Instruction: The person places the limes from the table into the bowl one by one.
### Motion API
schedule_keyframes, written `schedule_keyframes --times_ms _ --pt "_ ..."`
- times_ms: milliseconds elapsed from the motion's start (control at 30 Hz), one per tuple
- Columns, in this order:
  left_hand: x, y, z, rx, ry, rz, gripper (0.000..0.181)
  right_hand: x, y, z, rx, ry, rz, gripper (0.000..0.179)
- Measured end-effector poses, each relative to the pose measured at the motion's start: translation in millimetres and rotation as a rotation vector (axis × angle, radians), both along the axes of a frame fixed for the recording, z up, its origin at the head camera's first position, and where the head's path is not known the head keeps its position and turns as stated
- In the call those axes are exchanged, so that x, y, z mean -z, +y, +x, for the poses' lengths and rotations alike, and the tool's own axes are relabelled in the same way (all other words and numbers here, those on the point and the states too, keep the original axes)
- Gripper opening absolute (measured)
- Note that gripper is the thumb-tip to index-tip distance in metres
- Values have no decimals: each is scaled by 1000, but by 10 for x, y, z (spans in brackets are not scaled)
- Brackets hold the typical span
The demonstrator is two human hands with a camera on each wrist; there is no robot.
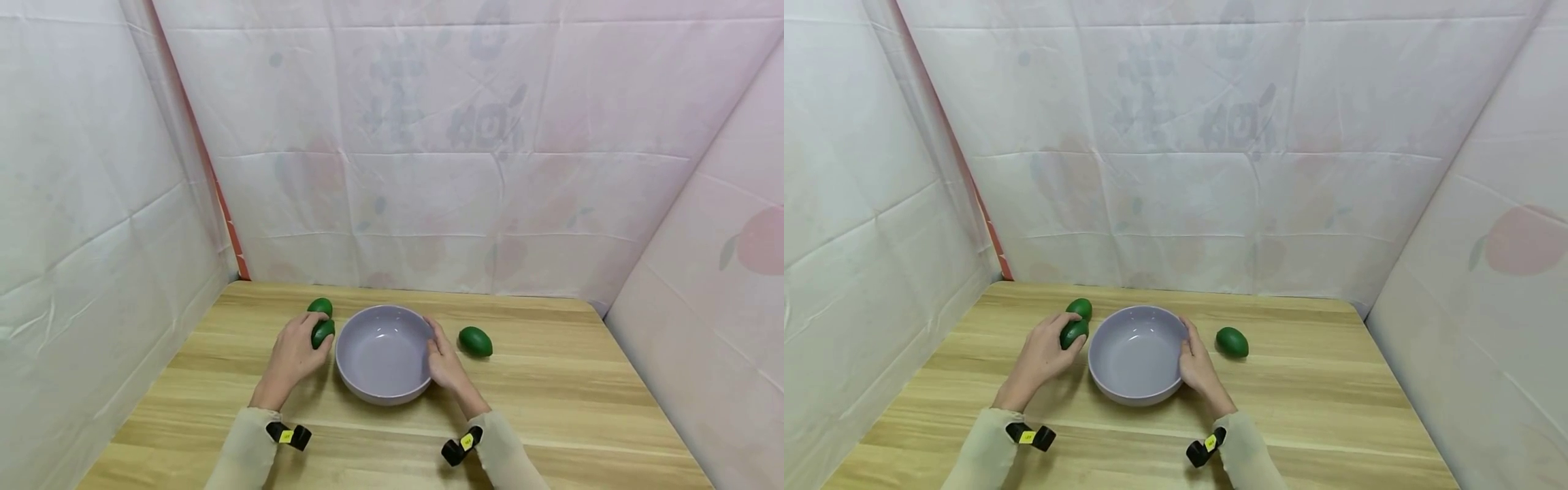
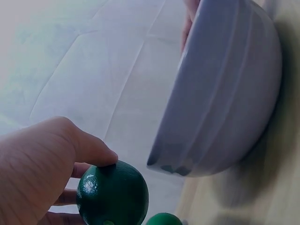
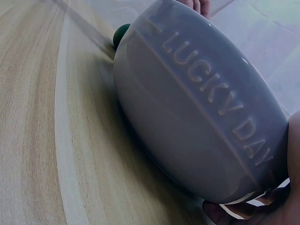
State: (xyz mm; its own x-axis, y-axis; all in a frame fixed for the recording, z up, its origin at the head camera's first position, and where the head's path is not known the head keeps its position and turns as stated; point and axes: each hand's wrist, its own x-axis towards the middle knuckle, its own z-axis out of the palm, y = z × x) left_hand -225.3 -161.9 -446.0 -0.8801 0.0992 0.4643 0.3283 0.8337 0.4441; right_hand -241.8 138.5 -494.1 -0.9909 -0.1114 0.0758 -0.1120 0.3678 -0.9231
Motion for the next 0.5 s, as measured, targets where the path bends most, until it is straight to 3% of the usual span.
schedule_keyframes --times_ms 500 --pt "-96 141 -41 45 39 -3 38 0 -2 13 1 -20 -4 53"
